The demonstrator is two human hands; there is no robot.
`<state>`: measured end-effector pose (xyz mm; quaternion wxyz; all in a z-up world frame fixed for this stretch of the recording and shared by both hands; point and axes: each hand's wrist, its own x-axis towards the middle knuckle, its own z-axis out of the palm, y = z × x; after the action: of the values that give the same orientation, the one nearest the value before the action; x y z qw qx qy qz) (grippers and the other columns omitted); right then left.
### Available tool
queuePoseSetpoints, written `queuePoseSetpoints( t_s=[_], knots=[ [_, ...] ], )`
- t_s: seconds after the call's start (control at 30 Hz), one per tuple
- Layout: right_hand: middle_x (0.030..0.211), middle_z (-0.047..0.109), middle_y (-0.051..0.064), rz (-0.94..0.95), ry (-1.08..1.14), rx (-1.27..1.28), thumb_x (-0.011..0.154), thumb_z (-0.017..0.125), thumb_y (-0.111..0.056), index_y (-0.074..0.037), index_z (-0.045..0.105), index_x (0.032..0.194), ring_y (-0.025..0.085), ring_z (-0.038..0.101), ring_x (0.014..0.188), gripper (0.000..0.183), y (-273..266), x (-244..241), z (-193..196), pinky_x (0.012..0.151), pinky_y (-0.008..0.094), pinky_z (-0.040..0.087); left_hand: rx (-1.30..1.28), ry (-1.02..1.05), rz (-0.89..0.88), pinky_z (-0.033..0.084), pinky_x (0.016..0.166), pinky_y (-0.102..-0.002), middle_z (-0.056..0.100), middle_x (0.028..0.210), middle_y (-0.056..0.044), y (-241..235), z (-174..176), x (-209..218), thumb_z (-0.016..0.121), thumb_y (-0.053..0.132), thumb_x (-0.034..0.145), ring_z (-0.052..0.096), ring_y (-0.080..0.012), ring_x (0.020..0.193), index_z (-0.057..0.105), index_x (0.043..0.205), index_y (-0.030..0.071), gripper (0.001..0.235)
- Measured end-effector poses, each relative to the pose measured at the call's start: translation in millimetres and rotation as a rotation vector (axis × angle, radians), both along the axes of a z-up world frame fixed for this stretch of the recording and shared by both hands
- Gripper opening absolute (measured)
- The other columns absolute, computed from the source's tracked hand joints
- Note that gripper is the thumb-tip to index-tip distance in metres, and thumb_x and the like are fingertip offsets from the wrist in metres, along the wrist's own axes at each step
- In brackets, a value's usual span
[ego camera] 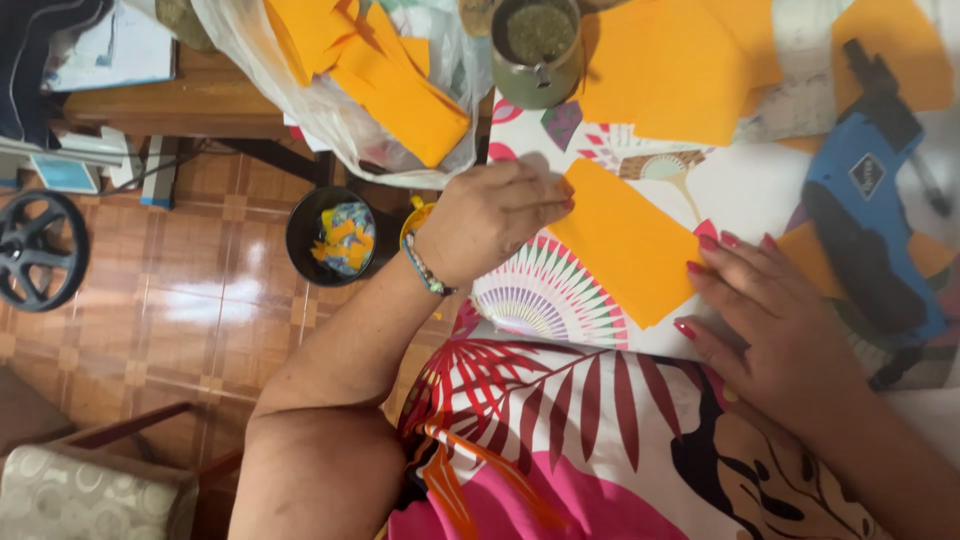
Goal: The person uses a blue rotary cutter to trim the edges of orange foam sheets on a patterned surface on their lap. They periodically lift the foam to check the cut, discard scraps into a nearby bin, and handle a small piece of paper with writing on it.
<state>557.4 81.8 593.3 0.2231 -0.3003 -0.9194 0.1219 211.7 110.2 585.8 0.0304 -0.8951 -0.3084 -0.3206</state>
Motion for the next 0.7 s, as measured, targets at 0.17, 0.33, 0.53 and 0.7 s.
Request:
queuePoseSetpoints(
  t_s=[0.17, 0.33, 0.53, 0.7],
  knots=[
    [0.139, 0.065, 0.02, 0.003, 0.006, 0.005, 0.092, 0.07, -0.027, 0.002, 0.066, 0.127, 0.04, 0.06, 0.13, 0.046, 0, -3, 4, 0.121, 0.058, 0.042, -0.057, -0.054, 0.022, 0.059, 0.098, -0.036, 0.074, 0.12, -0.007, 0, 9, 1, 0.058, 0.002, 0.106, 0.071, -0.0237, 0.112, 0.074, 0.115, 0.003, 0.018],
    [0.138, 0.067, 0.013, 0.033, -0.047, 0.034, 0.095, 0.066, -0.026, -0.006, 0.072, 0.124, 0.036, 0.062, 0.129, 0.036, 0, -3, 4, 0.12, 0.057, 0.042, -0.073, -0.091, -0.013, 0.06, 0.087, -0.037, 0.073, 0.11, -0.006, -3, 8, -4, 0.058, 0.002, 0.106, 0.07, -0.0261, 0.1, 0.07, 0.108, 0.002, 0.012],
    [0.137, 0.066, 0.02, 0.013, -0.019, 0.019, 0.096, 0.067, -0.025, 0.001, 0.07, 0.12, 0.041, 0.062, 0.129, 0.036, -2, -3, 5, 0.119, 0.059, 0.043, -0.11, -0.149, -0.076, 0.061, 0.09, -0.036, 0.076, 0.11, -0.008, -3, 2, -7, 0.068, 0.001, 0.102, 0.071, -0.0258, 0.107, 0.078, 0.1, 0.002, 0.009],
    [0.138, 0.065, 0.021, 0.0, -0.043, 0.029, 0.096, 0.066, -0.025, 0.003, 0.069, 0.122, 0.042, 0.061, 0.13, 0.039, -2, -1, 3, 0.121, 0.058, 0.043, -0.139, -0.144, -0.081, 0.059, 0.1, -0.039, 0.076, 0.112, -0.009, -5, 1, -9, 0.071, 0.001, 0.1, 0.071, -0.0281, 0.11, 0.079, 0.1, 0.002, 0.008]
  ],
)
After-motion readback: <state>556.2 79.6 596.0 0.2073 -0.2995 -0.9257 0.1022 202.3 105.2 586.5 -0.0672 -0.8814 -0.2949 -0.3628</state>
